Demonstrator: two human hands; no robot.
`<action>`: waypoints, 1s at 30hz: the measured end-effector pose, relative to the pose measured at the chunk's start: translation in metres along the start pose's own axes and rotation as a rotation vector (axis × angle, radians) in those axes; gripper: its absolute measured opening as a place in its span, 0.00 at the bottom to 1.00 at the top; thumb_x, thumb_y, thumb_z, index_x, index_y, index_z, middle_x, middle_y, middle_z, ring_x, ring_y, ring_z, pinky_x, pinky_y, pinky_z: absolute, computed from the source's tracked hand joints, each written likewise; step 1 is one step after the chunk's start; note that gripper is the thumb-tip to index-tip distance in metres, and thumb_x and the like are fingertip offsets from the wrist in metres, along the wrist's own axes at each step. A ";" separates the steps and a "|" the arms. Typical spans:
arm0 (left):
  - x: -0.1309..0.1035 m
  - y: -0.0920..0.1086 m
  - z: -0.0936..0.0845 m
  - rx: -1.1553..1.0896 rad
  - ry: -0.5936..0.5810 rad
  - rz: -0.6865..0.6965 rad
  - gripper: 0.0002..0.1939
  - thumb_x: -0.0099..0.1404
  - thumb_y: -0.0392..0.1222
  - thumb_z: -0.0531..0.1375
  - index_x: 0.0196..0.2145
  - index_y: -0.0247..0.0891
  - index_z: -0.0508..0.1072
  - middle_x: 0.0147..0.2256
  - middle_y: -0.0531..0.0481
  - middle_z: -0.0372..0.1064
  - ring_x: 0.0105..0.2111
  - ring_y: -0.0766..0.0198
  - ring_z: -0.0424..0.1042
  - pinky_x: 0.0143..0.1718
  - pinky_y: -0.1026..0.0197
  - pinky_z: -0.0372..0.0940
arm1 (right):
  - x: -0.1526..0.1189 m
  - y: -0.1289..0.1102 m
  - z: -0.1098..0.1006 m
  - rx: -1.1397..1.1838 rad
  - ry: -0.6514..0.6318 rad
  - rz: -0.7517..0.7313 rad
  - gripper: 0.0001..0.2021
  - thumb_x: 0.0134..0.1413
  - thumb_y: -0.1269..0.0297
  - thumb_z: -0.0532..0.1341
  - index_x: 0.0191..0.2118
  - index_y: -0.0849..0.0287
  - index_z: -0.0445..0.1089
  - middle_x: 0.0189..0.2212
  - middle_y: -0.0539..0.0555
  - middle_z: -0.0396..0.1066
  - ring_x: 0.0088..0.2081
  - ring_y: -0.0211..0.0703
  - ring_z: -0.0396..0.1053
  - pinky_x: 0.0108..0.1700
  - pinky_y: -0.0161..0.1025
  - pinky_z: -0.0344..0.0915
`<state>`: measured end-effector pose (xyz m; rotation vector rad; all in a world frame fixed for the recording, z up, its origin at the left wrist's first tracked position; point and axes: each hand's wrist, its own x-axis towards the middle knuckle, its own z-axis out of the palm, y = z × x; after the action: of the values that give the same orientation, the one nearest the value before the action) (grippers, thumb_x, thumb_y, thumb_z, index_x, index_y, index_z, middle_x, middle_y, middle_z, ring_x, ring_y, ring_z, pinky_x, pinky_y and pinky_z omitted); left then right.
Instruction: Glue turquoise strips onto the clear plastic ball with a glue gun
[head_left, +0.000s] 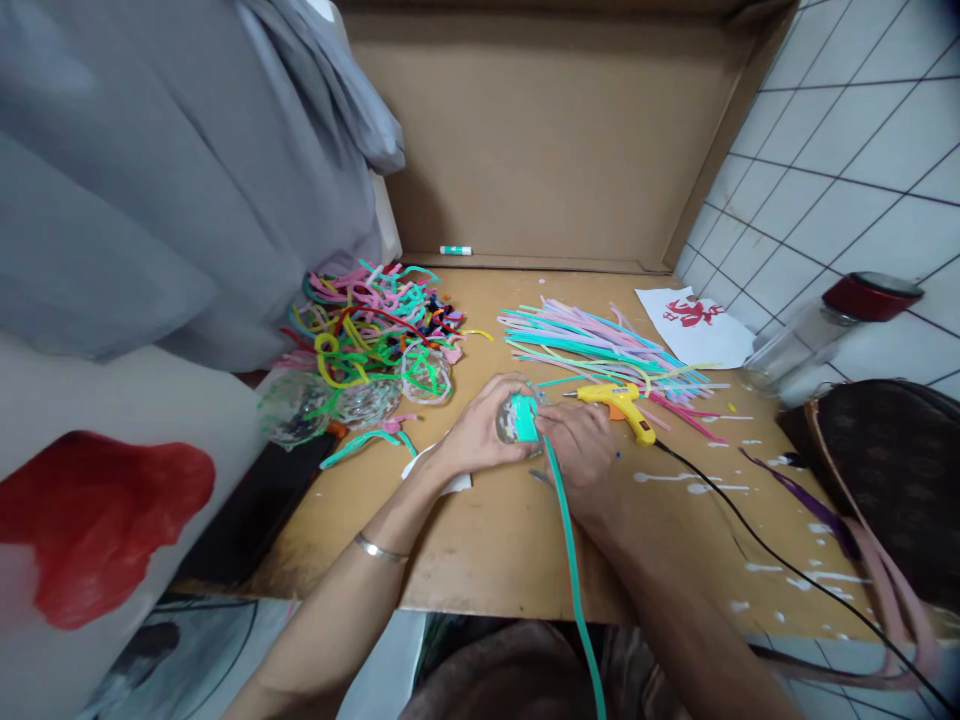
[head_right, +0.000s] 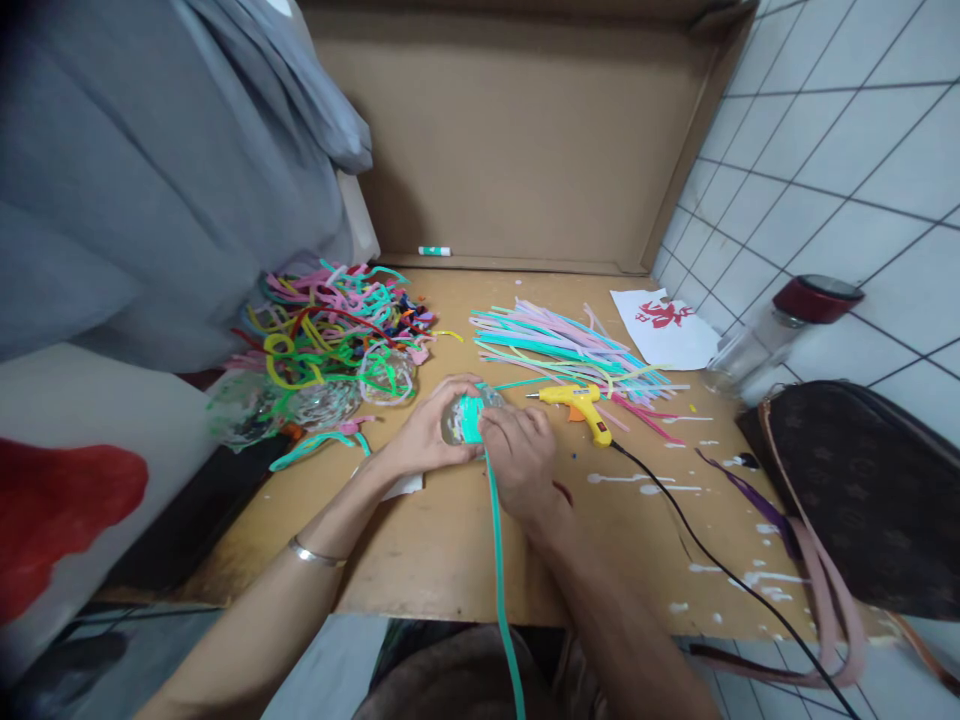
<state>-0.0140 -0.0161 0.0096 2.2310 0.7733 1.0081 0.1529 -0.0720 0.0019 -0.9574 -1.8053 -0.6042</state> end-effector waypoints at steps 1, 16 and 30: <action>0.000 0.000 0.000 0.004 -0.003 0.002 0.28 0.49 0.40 0.67 0.48 0.40 0.65 0.54 0.42 0.64 0.56 0.51 0.64 0.58 0.49 0.61 | 0.000 0.000 0.000 -0.003 -0.006 -0.001 0.10 0.63 0.73 0.52 0.35 0.58 0.70 0.35 0.54 0.78 0.40 0.40 0.73 0.43 0.40 0.62; -0.001 -0.002 0.001 0.017 -0.012 0.025 0.29 0.49 0.42 0.67 0.49 0.41 0.65 0.55 0.41 0.62 0.57 0.50 0.64 0.58 0.48 0.61 | -0.002 0.000 0.003 -0.009 -0.022 -0.003 0.11 0.62 0.74 0.53 0.34 0.57 0.71 0.36 0.53 0.78 0.40 0.40 0.74 0.44 0.40 0.60; -0.001 0.000 0.000 -0.006 -0.008 0.032 0.30 0.50 0.41 0.68 0.51 0.40 0.64 0.55 0.39 0.63 0.57 0.50 0.64 0.59 0.46 0.61 | 0.005 0.006 -0.003 0.060 -0.056 -0.055 0.10 0.63 0.73 0.52 0.35 0.56 0.70 0.36 0.53 0.79 0.39 0.39 0.74 0.41 0.39 0.62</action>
<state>-0.0143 -0.0168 0.0089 2.2473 0.7324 1.0140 0.1587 -0.0693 0.0075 -0.8946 -1.8936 -0.5586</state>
